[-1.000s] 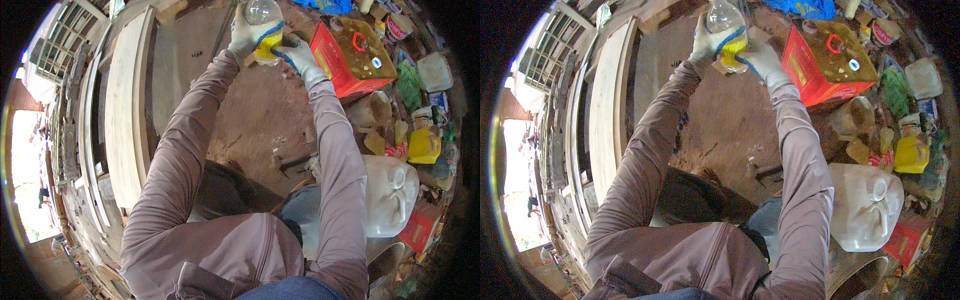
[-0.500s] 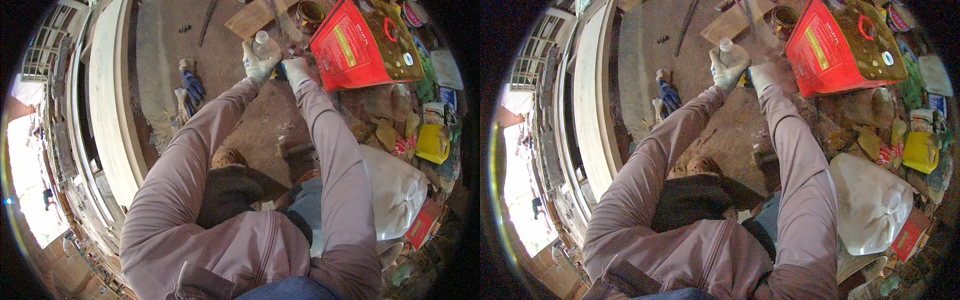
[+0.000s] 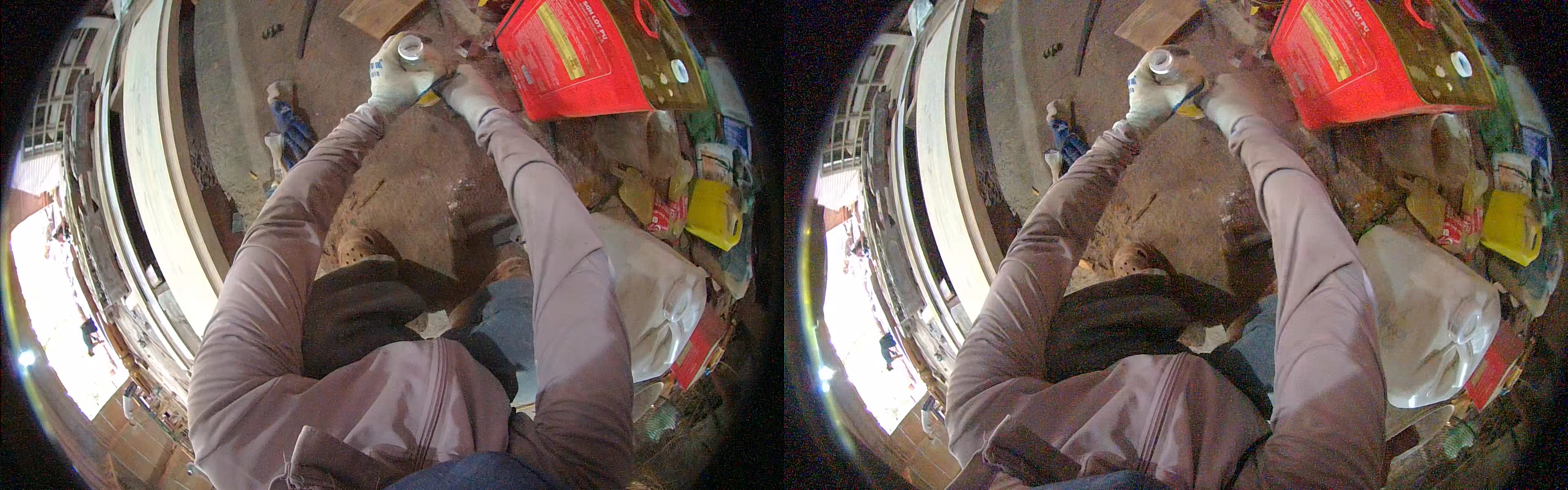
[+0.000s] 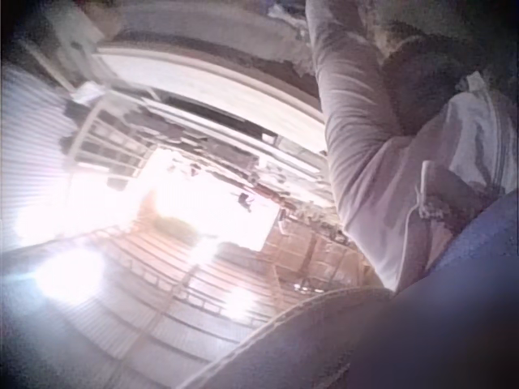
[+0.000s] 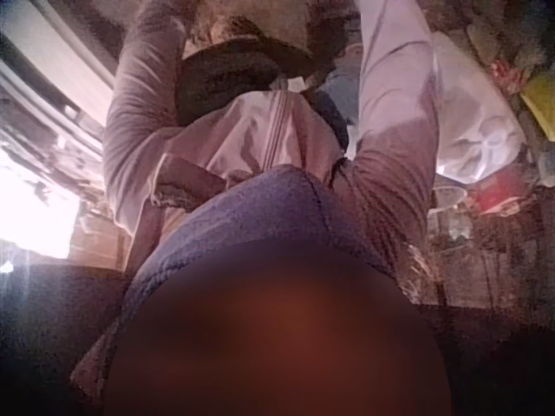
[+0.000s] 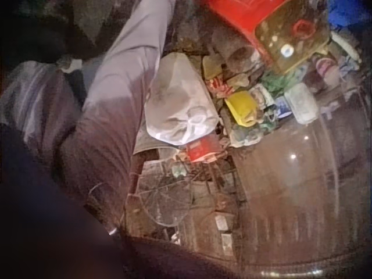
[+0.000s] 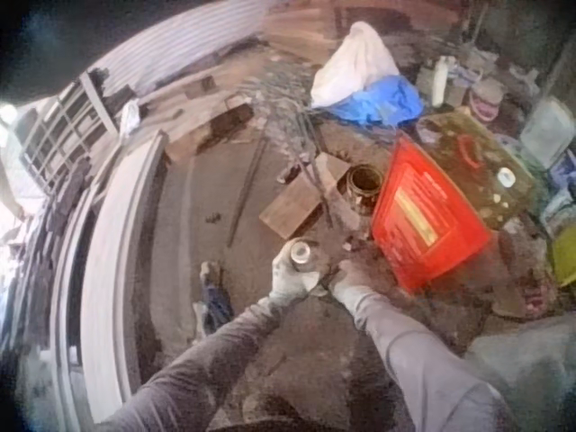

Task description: The person picks up a plastic bottle and a red metal can, then uses a green scrubbing pad to wipe the exterior surfaces of the can repeatedly. The person handles the items one at a time and continues scrubbing the same can for the remainder of the clip.

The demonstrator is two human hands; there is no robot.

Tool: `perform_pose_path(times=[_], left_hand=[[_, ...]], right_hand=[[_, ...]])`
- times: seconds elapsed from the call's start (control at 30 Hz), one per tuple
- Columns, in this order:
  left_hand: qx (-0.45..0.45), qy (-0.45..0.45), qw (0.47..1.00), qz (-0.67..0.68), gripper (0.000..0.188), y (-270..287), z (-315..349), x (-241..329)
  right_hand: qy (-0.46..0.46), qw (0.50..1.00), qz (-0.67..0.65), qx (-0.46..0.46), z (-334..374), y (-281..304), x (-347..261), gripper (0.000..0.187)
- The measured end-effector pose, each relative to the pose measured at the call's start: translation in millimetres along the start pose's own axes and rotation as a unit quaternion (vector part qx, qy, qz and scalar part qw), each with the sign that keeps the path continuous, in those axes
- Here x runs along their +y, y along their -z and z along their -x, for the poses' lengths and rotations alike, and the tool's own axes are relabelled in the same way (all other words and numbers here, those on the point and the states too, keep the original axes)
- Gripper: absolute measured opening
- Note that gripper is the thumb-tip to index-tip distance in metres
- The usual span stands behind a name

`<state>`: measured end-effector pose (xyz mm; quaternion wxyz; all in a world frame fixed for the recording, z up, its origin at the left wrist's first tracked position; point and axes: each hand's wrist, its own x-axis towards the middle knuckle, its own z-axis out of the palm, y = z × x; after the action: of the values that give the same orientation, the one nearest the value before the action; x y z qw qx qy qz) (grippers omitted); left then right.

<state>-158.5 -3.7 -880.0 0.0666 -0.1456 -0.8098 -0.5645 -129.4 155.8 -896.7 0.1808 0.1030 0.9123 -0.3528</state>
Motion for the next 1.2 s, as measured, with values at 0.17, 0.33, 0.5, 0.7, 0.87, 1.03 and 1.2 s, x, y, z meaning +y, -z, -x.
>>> perform_pose_path(times=[0.17, 0.33, 0.5, 0.7, 0.87, 1.03, 1.2], left_hand=[[0.018, 0.010, 0.997, 0.070, 0.039, -3.2, 0.6, -1.2], [0.030, -0.065, 0.997, 0.011, 0.038, 10.4, 2.8, 10.6], [0.003, 0.071, 0.986, 0.153, 0.034, 15.8, -0.8, 4.4], [0.014, -0.007, 1.000, -0.003, 0.039, -0.4, -3.6, -2.8], [0.003, 0.007, 0.998, 0.063, 0.041, 2.5, -1.2, 0.5], [0.001, -0.007, 1.000, 0.028, 0.041, 1.1, -0.4, -0.6], [0.016, 0.017, 0.999, 0.027, 0.043, -0.2, 1.8, 10.8]], right_hand=[[0.000, 0.997, 0.054, 0.047, -33.1, -45.4, 5.8, 0.050], [-0.196, 0.972, -0.060, 0.112, -8.5, -67.3, 111.1, 0.040], [-0.115, 0.978, -0.175, -0.009, -12.0, -1.8, 176.2, 0.024], [0.007, 0.902, -0.426, -0.068, -40.9, 6.1, 72.1, 0.021], [-0.090, 0.936, -0.337, -0.040, -41.4, -8.5, 35.2, 0.019], [-0.086, 0.979, -0.187, -0.003, -26.7, -27.4, 43.7, 0.020], [-0.041, 0.998, -0.037, 0.015, 8.2, -64.3, 32.8, 0.020]])
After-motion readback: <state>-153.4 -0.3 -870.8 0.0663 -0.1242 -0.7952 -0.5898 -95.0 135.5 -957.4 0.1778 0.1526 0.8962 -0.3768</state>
